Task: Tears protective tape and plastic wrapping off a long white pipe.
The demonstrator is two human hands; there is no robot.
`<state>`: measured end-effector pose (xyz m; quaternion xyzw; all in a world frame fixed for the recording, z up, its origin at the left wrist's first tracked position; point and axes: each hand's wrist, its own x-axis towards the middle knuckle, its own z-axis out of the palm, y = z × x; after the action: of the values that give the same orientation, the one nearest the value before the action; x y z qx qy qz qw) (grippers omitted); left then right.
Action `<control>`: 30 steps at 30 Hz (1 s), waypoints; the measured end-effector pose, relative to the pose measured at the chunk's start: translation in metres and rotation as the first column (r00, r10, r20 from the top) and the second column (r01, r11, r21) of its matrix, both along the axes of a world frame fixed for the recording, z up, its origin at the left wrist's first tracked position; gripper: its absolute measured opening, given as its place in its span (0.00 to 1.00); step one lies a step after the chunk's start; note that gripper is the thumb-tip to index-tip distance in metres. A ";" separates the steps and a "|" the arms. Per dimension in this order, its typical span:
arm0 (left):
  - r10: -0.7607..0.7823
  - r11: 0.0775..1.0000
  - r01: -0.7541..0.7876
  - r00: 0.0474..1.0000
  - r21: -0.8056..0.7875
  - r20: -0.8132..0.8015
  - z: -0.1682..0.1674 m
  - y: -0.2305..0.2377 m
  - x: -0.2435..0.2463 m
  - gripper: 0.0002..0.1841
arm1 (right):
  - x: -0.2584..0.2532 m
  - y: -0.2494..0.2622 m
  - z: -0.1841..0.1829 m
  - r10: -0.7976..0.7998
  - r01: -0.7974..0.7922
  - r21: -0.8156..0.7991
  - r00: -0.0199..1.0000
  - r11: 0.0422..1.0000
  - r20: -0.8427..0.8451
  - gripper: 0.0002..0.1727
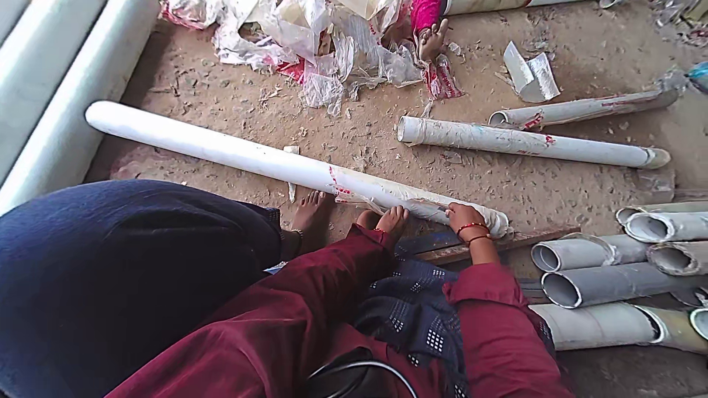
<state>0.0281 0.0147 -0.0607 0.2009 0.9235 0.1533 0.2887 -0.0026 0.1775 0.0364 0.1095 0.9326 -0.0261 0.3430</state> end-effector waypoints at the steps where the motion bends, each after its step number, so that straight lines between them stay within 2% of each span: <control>1: 0.006 1.000 -0.006 1.000 -0.026 -0.002 -0.001 0.000 -0.004 0.23 | -0.001 -0.009 -0.002 0.019 -0.019 -0.035 1.000 0.999 0.005 0.20; 4: -0.083 0.989 0.087 0.996 -0.116 0.040 0.002 -0.010 -0.018 0.22 | -0.002 -0.034 -0.012 0.118 -0.114 -0.067 0.991 0.991 0.058 0.21; 6: -0.132 0.985 0.138 0.989 -0.100 0.059 0.001 -0.017 -0.026 0.21 | -0.004 -0.044 -0.018 0.177 -0.171 -0.077 0.981 0.982 0.083 0.22; 8: -0.064 0.997 0.065 0.997 -0.030 0.053 -0.003 -0.019 -0.030 0.18 | -0.004 -0.048 -0.022 0.194 -0.186 -0.082 0.976 0.979 0.103 0.22; 10: 0.049 0.998 -0.050 0.997 0.024 0.063 0.005 -0.020 -0.045 0.17 | -0.009 -0.047 -0.020 0.166 -0.161 -0.065 0.982 0.985 0.090 0.22; 12: 0.090 0.994 -0.091 0.996 0.064 0.013 0.014 -0.020 -0.061 0.14 | -0.012 -0.043 -0.017 0.109 -0.107 -0.032 0.992 0.994 0.067 0.22; 14: 0.080 0.989 -0.068 0.993 0.131 -0.091 0.016 -0.024 -0.077 0.11 | -0.014 -0.038 -0.018 0.051 -0.050 -0.027 0.998 0.998 0.037 0.21; 17: -0.035 0.986 0.057 0.990 0.156 -0.135 0.015 -0.038 -0.105 0.12 | -0.022 -0.032 -0.025 -0.017 0.016 -0.066 1.000 0.998 -0.020 0.20; 19: -0.089 0.982 0.118 0.977 0.145 -0.193 0.005 -0.042 -0.107 0.11 | -0.026 -0.033 -0.033 -0.041 0.035 -0.102 0.998 0.994 -0.056 0.19; 21: -0.049 0.985 0.087 0.970 0.152 -0.238 -0.009 -0.042 -0.096 0.11 | -0.028 -0.038 -0.042 -0.066 0.055 -0.146 0.995 0.988 -0.077 0.19; 24: 0.098 0.979 -0.046 0.959 0.197 -0.267 -0.020 -0.040 -0.080 0.13 | -0.030 -0.047 -0.054 -0.115 0.094 -0.210 0.989 0.973 -0.091 0.19; 26: 0.118 0.977 -0.061 0.953 0.205 -0.279 -0.025 -0.042 -0.079 0.16 | -0.028 -0.051 -0.062 -0.143 0.117 -0.235 0.985 0.965 -0.094 0.19; 27: 0.114 0.979 -0.065 0.960 0.194 -0.254 -0.025 -0.044 -0.083 0.20 | -0.027 -0.053 -0.064 -0.151 0.124 -0.240 0.984 0.963 -0.097 0.20; 29: 0.087 0.990 -0.071 0.988 0.124 -0.129 -0.012 -0.047 -0.097 0.37 | -0.029 -0.058 -0.067 -0.159 0.134 -0.234 0.983 0.963 -0.091 0.20; 30: 0.067 0.994 -0.060 0.994 0.091 -0.082 -0.007 -0.048 -0.103 0.39 | -0.031 -0.060 -0.068 -0.161 0.138 -0.228 0.983 0.964 -0.089 0.20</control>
<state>-0.0753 -0.0334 -0.0679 0.1904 0.9332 0.1942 0.2348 -0.0332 0.1172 -0.0313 0.1395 0.9299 -0.1610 0.2999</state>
